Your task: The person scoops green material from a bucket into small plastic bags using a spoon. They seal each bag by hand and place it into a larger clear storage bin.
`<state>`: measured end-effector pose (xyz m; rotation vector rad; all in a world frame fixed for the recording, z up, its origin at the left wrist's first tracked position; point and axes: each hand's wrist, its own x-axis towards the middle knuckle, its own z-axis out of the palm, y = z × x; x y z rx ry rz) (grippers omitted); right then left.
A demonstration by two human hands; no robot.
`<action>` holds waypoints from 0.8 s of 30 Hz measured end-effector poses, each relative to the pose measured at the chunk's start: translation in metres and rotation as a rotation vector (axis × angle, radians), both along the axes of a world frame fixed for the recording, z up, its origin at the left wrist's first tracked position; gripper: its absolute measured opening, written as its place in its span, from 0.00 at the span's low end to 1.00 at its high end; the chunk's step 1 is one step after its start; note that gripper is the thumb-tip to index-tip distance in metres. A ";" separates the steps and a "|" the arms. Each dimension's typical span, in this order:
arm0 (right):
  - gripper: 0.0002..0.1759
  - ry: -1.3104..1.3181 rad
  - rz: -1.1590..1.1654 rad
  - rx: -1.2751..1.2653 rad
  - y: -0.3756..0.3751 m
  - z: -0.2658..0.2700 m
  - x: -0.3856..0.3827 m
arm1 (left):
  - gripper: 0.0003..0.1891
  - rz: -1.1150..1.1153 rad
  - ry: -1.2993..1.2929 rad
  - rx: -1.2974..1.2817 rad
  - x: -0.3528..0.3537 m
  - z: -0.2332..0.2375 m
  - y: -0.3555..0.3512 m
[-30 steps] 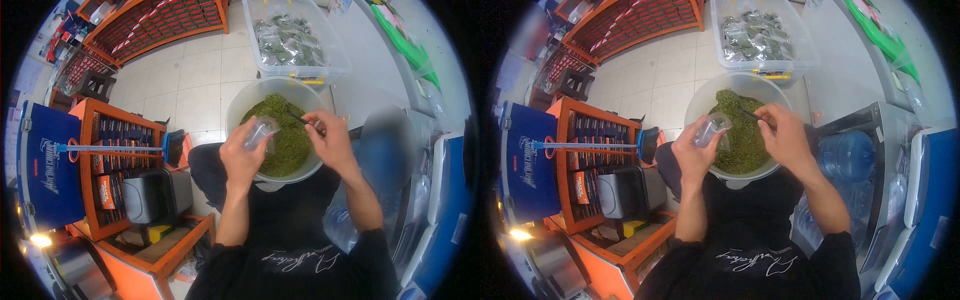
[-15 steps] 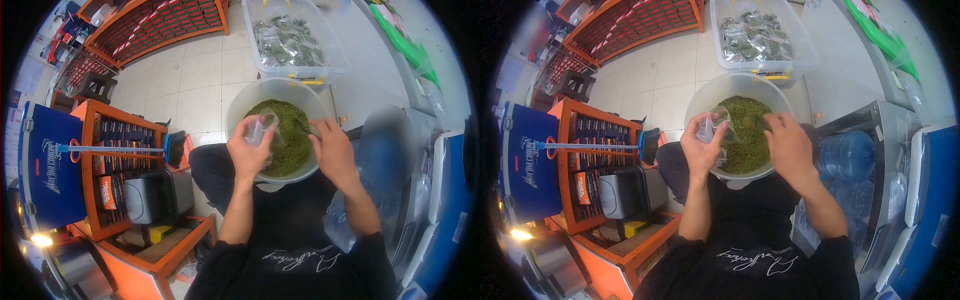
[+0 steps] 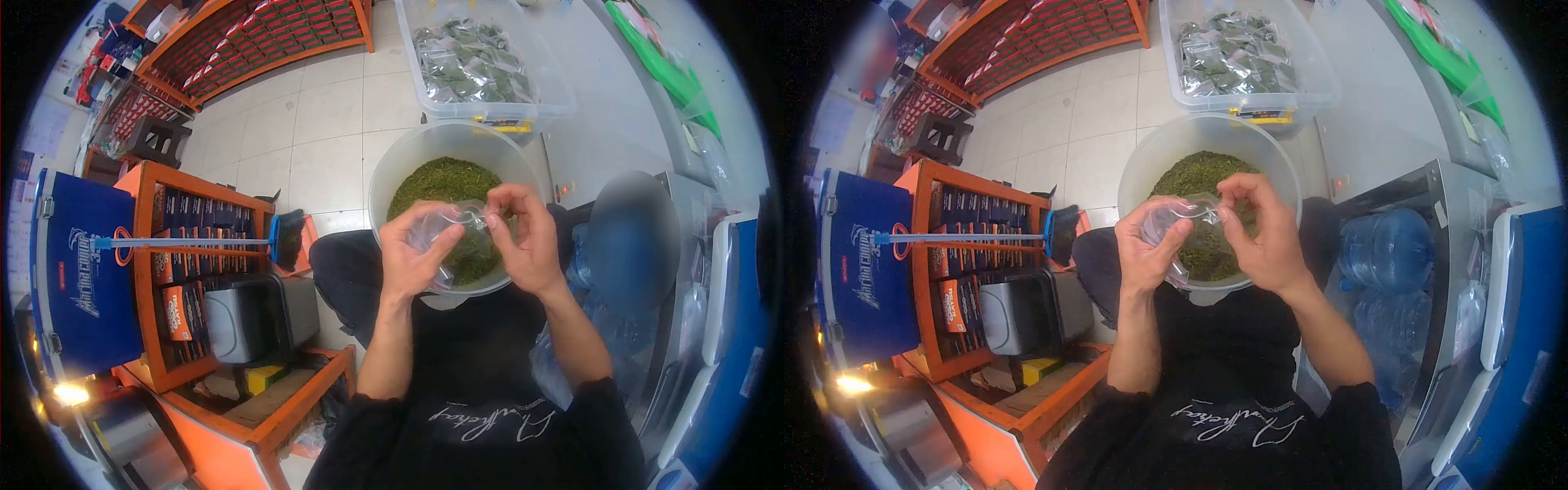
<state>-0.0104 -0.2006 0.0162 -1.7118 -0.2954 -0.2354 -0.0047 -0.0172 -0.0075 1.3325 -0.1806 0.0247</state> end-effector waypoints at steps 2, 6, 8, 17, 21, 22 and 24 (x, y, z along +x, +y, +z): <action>0.17 0.041 0.025 -0.018 -0.004 0.004 -0.002 | 0.08 0.001 0.093 -0.035 -0.002 0.000 0.002; 0.21 0.221 0.101 0.006 -0.011 0.013 -0.005 | 0.07 0.035 0.055 0.055 -0.002 0.002 -0.001; 0.22 0.233 0.081 0.045 -0.006 0.013 -0.004 | 0.09 0.027 0.077 -0.030 -0.003 0.000 -0.004; 0.25 0.200 0.068 0.118 0.000 0.004 0.003 | 0.08 0.060 0.158 -0.031 -0.005 0.003 -0.009; 0.27 0.240 0.078 0.126 0.011 0.013 0.005 | 0.07 0.038 0.177 -0.028 -0.006 -0.001 -0.013; 0.27 0.240 0.078 0.127 0.011 0.011 0.007 | 0.07 0.035 0.169 -0.028 -0.005 -0.004 -0.013; 0.27 0.190 0.103 0.148 0.012 0.005 0.010 | 0.07 0.035 0.160 -0.030 -0.004 -0.006 -0.012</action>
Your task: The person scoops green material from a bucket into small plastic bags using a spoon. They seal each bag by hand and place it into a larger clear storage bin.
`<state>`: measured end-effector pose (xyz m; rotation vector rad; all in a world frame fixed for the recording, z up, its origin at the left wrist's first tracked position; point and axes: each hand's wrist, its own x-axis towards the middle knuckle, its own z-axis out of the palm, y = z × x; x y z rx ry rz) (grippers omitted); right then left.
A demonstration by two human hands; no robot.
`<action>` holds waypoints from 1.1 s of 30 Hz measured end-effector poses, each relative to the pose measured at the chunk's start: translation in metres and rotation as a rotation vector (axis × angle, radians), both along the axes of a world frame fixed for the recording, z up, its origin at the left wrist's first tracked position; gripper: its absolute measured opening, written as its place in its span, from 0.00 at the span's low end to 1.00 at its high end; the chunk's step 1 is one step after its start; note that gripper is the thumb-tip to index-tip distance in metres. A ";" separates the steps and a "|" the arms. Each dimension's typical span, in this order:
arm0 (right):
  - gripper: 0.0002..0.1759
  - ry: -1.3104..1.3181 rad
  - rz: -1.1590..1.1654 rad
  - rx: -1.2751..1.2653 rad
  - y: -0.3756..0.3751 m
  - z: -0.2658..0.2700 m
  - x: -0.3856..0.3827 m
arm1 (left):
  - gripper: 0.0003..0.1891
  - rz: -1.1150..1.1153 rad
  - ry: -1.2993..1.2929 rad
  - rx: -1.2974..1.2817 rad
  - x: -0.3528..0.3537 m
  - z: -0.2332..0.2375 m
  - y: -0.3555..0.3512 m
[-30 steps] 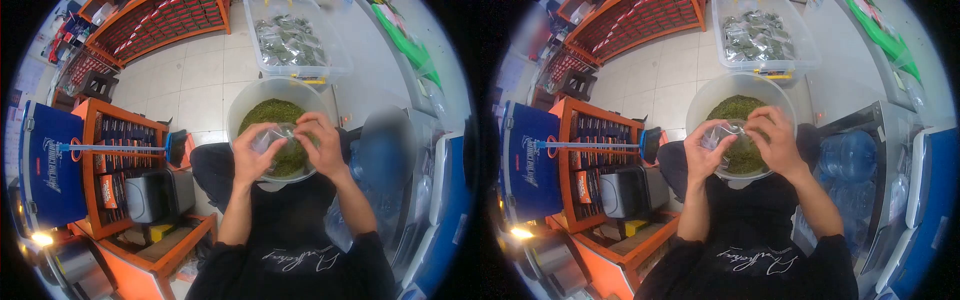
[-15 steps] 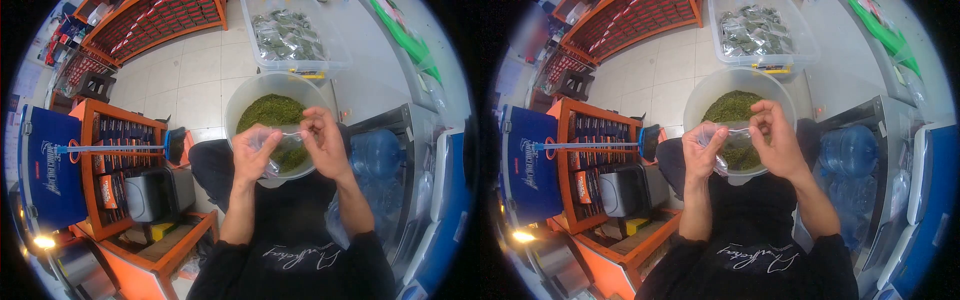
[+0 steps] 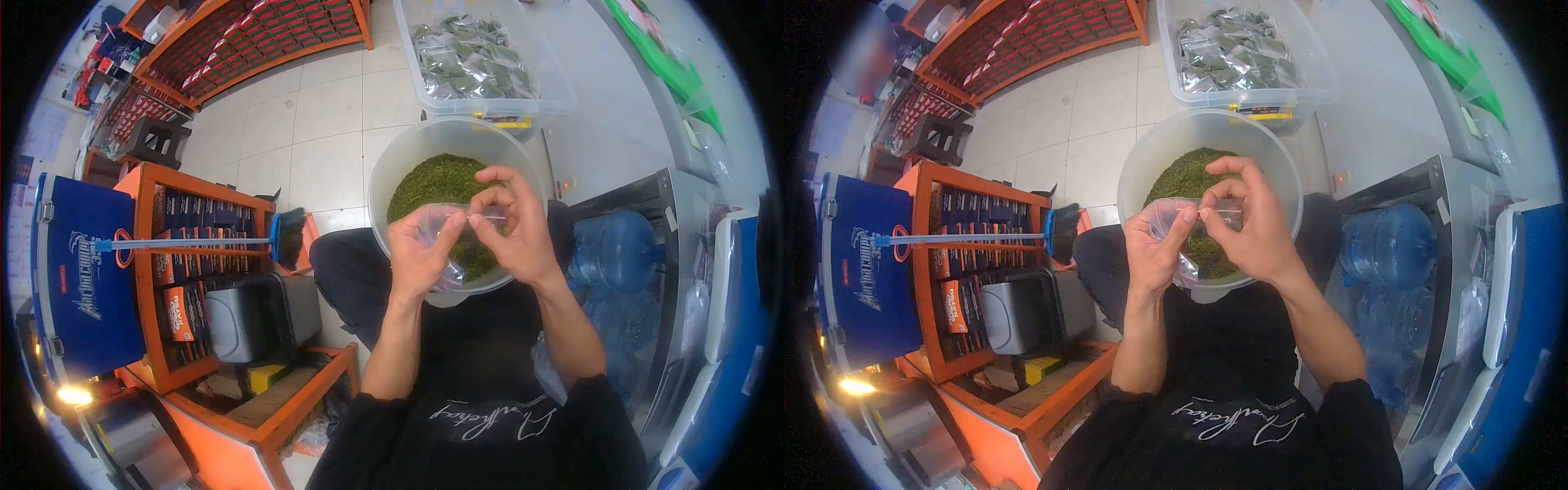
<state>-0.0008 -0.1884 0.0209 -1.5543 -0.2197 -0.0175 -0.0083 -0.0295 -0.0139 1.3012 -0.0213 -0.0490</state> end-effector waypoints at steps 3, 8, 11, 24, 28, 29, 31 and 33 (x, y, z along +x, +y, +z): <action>0.29 0.025 -0.001 0.012 0.001 -0.004 0.001 | 0.07 -0.020 0.026 -0.025 0.001 -0.003 0.000; 0.20 0.181 -0.028 -0.060 -0.020 -0.008 0.010 | 0.09 -0.031 0.107 -0.022 0.002 -0.013 0.007; 0.16 0.132 -0.140 -0.225 -0.039 0.005 0.034 | 0.12 -0.109 0.129 -0.160 0.006 -0.021 0.000; 0.12 -0.191 0.131 -0.318 -0.008 -0.019 0.044 | 0.31 -0.389 0.136 -0.031 0.019 -0.022 0.008; 0.06 0.002 0.018 0.014 -0.029 -0.018 0.055 | 0.34 -0.698 -0.121 0.311 0.007 -0.021 0.010; 0.06 -0.004 0.005 0.012 -0.035 -0.015 0.057 | 0.34 -0.711 -0.129 0.310 0.008 -0.022 0.009; 0.08 -0.009 -0.065 -0.101 -0.047 -0.010 0.057 | 0.29 -0.875 -0.033 0.417 0.010 -0.023 0.006; 0.10 -0.034 -0.085 -0.224 -0.061 -0.004 0.055 | 0.24 -0.692 -0.057 0.379 0.014 -0.026 0.001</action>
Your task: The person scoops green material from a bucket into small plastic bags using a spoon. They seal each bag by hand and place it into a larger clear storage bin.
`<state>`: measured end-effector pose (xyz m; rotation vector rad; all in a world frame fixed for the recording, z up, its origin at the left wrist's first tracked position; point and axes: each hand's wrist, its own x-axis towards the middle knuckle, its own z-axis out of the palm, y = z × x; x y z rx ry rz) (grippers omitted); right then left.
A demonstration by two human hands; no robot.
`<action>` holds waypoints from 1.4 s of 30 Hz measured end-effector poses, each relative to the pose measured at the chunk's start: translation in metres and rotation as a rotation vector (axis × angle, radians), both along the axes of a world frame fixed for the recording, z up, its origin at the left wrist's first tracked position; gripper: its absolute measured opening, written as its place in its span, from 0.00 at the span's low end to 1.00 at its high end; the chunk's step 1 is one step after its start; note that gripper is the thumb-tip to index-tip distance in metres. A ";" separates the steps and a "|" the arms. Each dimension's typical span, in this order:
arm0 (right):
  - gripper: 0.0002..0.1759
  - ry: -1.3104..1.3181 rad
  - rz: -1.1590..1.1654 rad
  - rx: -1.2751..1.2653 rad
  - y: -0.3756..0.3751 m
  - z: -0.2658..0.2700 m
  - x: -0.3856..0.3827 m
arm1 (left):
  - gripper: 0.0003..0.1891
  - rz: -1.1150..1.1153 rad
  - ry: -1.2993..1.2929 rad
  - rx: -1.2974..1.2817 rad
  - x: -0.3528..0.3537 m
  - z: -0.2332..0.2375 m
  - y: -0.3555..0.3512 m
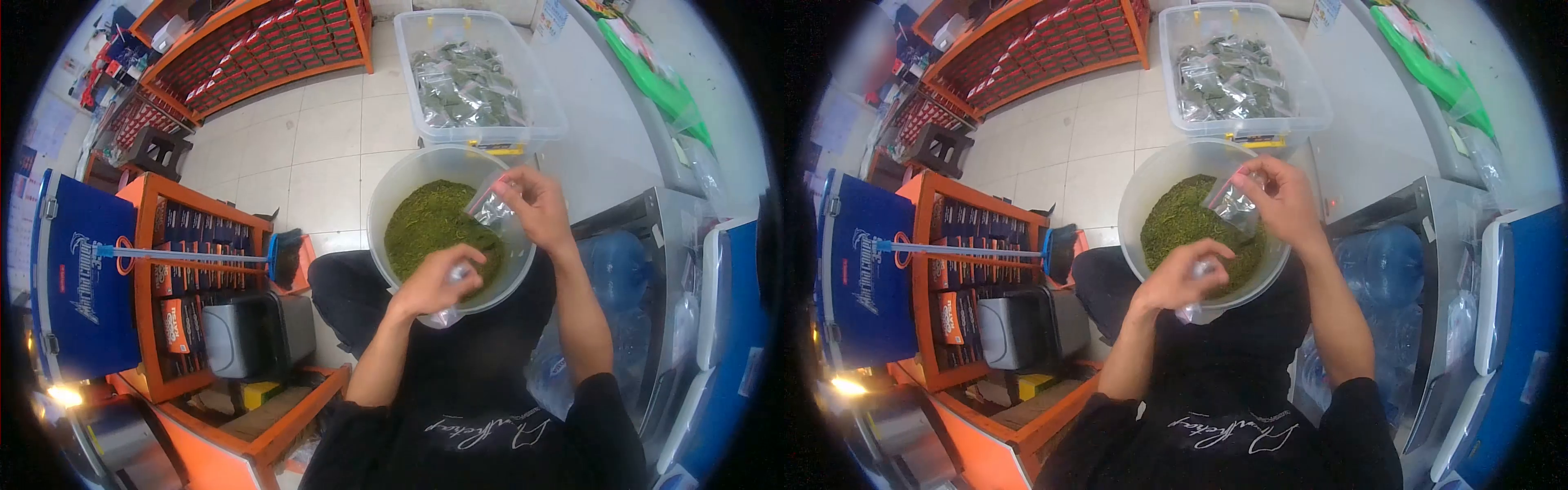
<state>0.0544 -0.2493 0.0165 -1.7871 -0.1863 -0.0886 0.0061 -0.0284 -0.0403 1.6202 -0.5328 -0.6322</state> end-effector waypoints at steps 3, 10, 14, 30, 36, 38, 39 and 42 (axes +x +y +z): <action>0.13 0.003 0.051 -0.221 -0.008 0.015 -0.005 | 0.13 0.476 -0.077 -0.042 0.004 0.013 0.001; 0.16 -0.361 -0.025 -0.493 0.019 0.017 -0.010 | 0.06 0.530 -0.253 0.033 0.005 0.042 0.003; 0.16 -0.344 -0.134 -0.492 0.046 0.022 -0.036 | 0.04 0.648 -0.271 0.040 0.004 0.033 0.005; 0.16 0.023 0.053 -0.964 0.056 0.028 -0.040 | 0.09 0.491 -0.395 0.095 0.004 0.031 -0.018; 0.15 -0.103 0.030 -0.871 0.050 0.026 -0.033 | 0.06 0.565 -0.426 -0.040 0.006 0.036 -0.015; 0.14 -0.167 0.185 -0.532 0.046 0.014 -0.028 | 0.07 0.435 -0.057 -0.129 0.003 0.047 -0.006; 0.14 -0.167 0.188 -0.530 0.043 0.014 -0.028 | 0.07 0.438 -0.057 -0.127 0.003 0.045 -0.004; 0.16 -0.078 0.288 -0.574 0.042 0.011 -0.030 | 0.10 0.422 -0.126 -0.165 0.003 0.029 -0.005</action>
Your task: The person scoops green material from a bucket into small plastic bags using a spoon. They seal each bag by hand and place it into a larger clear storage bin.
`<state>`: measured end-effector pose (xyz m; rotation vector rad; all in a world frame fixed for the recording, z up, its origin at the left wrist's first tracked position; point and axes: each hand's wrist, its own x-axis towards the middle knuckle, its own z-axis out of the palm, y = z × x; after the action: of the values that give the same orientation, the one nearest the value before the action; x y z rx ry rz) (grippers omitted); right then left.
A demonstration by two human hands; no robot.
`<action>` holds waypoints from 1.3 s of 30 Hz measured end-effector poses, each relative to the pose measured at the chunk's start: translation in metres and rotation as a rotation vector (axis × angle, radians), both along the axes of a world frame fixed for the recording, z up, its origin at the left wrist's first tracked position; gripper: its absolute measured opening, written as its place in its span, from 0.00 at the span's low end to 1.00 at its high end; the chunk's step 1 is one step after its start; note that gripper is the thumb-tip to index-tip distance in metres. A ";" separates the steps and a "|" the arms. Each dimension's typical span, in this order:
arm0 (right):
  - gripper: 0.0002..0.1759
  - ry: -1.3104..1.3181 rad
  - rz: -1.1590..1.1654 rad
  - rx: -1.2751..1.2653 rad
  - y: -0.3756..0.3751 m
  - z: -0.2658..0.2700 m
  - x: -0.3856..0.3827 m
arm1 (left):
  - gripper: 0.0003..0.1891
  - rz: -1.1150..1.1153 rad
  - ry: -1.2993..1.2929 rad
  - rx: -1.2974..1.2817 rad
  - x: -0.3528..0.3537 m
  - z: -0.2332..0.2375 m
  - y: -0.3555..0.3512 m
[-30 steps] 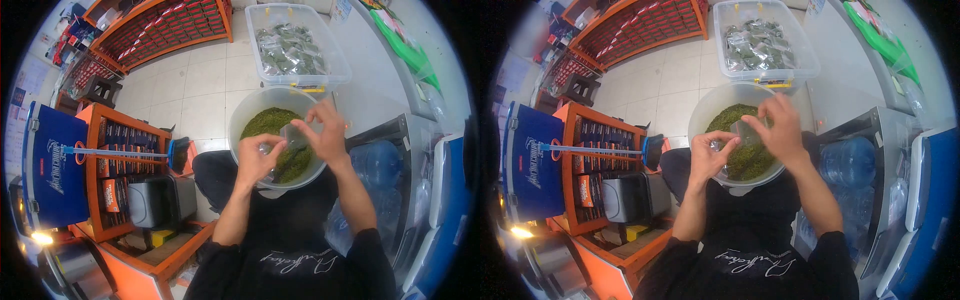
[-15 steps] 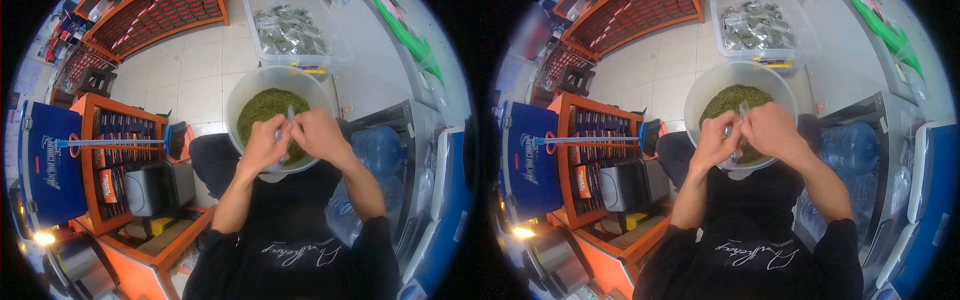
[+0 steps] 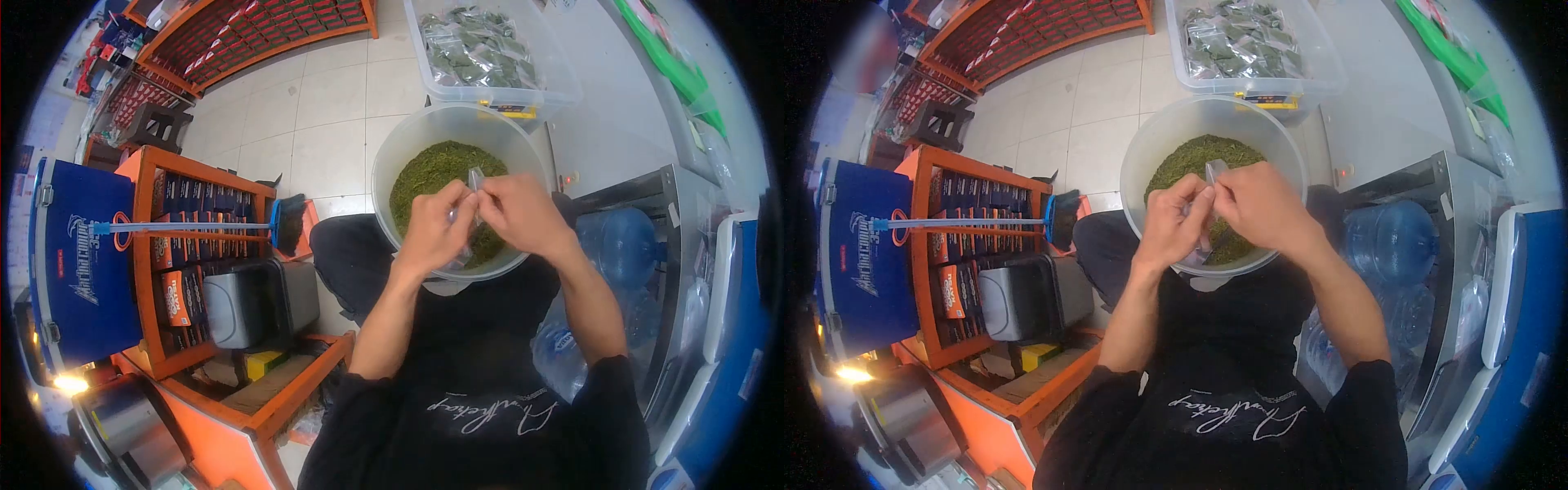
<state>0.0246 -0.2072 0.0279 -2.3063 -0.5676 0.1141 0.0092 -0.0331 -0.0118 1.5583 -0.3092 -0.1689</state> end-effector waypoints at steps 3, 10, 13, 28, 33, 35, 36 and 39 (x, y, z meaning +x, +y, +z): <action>0.17 -0.146 -0.239 -0.349 0.012 -0.004 -0.009 | 0.09 0.354 -0.301 0.282 -0.004 -0.014 -0.017; 0.17 -0.093 -0.335 -0.297 0.008 -0.001 -0.005 | 0.10 0.537 -0.539 0.277 -0.002 -0.021 -0.022; 0.19 -0.075 -0.342 -0.334 0.005 0.009 0.002 | 0.09 0.534 -0.516 0.290 0.000 -0.017 -0.011; 0.09 0.129 0.389 -0.631 -0.001 -0.084 0.019 | 0.28 0.395 -0.443 0.086 -0.012 -0.016 0.070; 0.10 -0.130 0.501 -0.655 -0.009 -0.092 0.017 | 0.29 0.442 -0.258 -0.003 -0.024 -0.014 0.088; 0.10 -0.202 0.345 -0.571 -0.011 -0.081 0.017 | 0.30 0.474 -0.217 -0.025 -0.025 -0.011 0.092; 0.10 -0.197 0.349 -0.571 -0.010 -0.074 0.020 | 0.31 0.505 -0.179 -0.049 -0.026 -0.011 0.094; 0.07 -0.152 0.166 -0.266 0.000 -0.071 0.032 | 0.33 0.502 -0.274 -0.051 -0.020 -0.018 0.093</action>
<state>0.0566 -0.2074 -0.0432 -2.5366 -0.8675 0.0997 -0.0112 0.0598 -0.0297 1.5611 -0.1257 0.4427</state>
